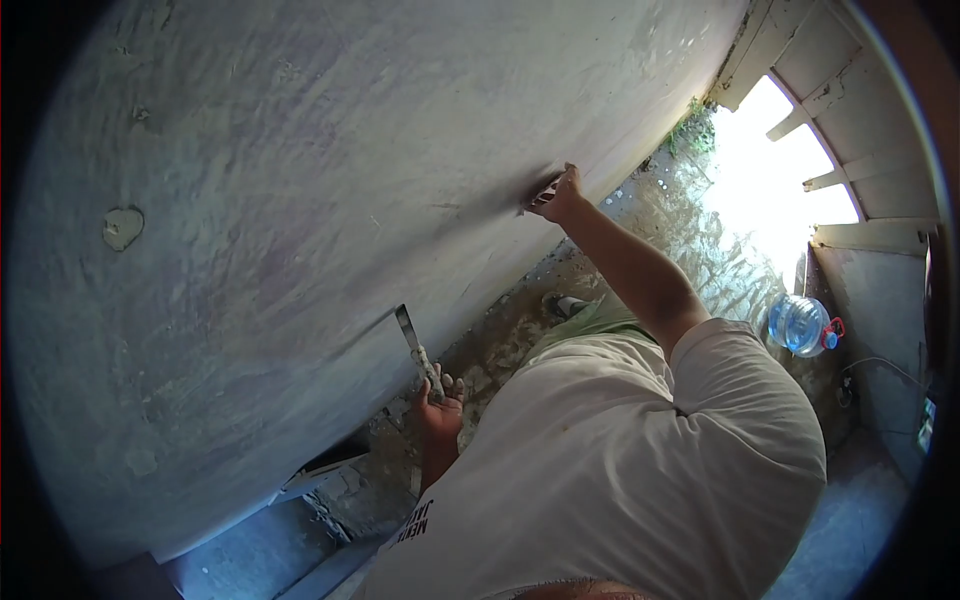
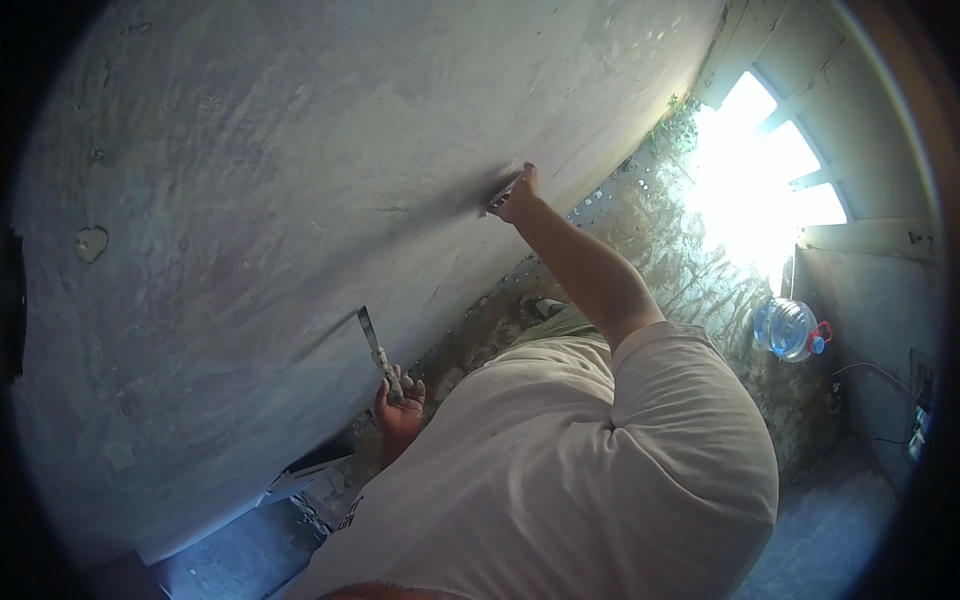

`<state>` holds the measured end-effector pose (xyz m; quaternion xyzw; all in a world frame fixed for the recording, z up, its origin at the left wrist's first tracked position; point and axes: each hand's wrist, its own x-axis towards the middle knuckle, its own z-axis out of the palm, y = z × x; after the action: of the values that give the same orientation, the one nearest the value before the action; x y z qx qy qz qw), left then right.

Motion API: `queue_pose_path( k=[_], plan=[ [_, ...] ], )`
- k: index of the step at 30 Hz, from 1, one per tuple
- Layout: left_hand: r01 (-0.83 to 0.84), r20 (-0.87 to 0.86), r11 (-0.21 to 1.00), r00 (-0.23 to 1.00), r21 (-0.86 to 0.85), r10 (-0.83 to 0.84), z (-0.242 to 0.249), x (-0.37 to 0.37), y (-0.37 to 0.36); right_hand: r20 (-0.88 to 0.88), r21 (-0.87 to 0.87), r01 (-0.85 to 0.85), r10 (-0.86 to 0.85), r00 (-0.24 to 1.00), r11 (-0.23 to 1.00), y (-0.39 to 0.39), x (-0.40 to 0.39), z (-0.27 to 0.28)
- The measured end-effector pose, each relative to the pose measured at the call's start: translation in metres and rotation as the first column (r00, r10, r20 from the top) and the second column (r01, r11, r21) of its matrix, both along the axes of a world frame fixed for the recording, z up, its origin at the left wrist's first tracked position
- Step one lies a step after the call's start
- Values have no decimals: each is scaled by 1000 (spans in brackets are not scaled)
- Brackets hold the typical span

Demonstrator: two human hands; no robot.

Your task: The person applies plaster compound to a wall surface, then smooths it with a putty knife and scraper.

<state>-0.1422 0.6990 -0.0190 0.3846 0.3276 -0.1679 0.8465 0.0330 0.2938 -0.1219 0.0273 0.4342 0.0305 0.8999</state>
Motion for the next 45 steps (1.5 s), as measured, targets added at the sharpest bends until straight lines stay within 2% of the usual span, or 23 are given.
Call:
queue_pose_path(
  k=[3,5,8,10,11,15,23,26,27,30,31,33,34,39,42,45],
  plan=[
    [21,-39,1000,999,9,-20,4,-11,-10,-93,-34,-17,14,996,999,-23,15,-16],
    [23,-65,999,998,-31,-25,-2,-21,-9,-65,-76,-2,-3,998,997,-40,23,-24],
    [-97,-31,995,995,31,98,-1,-31,-29,-56,-91,-28,22,998,996,-65,30,-7],
    [-157,-83,987,985,-33,153,-14,-40,-28,-24,-102,-24,22,999,995,-82,33,-6],
    [-187,-112,981,977,-60,180,-18,-46,-29,-31,-162,-61,56,998,985,-90,32,9],
    [-238,-51,971,970,7,238,-11,-62,-73,-7,-131,-32,31,999,991,-134,33,39],
    [-353,-59,935,935,-31,351,-14,-94,-139,-35,-266,-11,2,999,964,-210,45,-6],
    [-356,-7,933,934,-47,356,-26,-102,-145,-38,-361,14,-29,999,932,-238,41,-23],
    [-356,6,933,934,-56,357,-27,-103,-149,83,-376,59,-30,996,925,-243,31,-19],
    [-361,36,928,930,-90,365,-29,-99,-158,126,-476,115,-62,990,872,-264,22,-17],
    [-366,37,925,928,-104,371,-30,-97,-160,79,-475,137,-112,990,869,-268,17,-10],
    [-364,34,924,928,-119,370,-32,-90,-166,161,-529,130,-51,986,839,-285,7,-44],
    [-356,31,927,932,-120,362,-31,-85,-170,197,-553,129,-21,980,823,-283,-1,-35],
    [-242,37,968,969,-72,245,-24,-66,-176,175,-454,206,-140,975,867,-272,-53,-16],
    [-203,16,979,979,14,202,-21,-49,-177,267,-400,171,-64,962,900,-258,-77,-24],
    [-127,53,992,991,7,126,-31,-37,-159,228,-361,149,-68,971,920,-228,-95,-29]
  ],
)
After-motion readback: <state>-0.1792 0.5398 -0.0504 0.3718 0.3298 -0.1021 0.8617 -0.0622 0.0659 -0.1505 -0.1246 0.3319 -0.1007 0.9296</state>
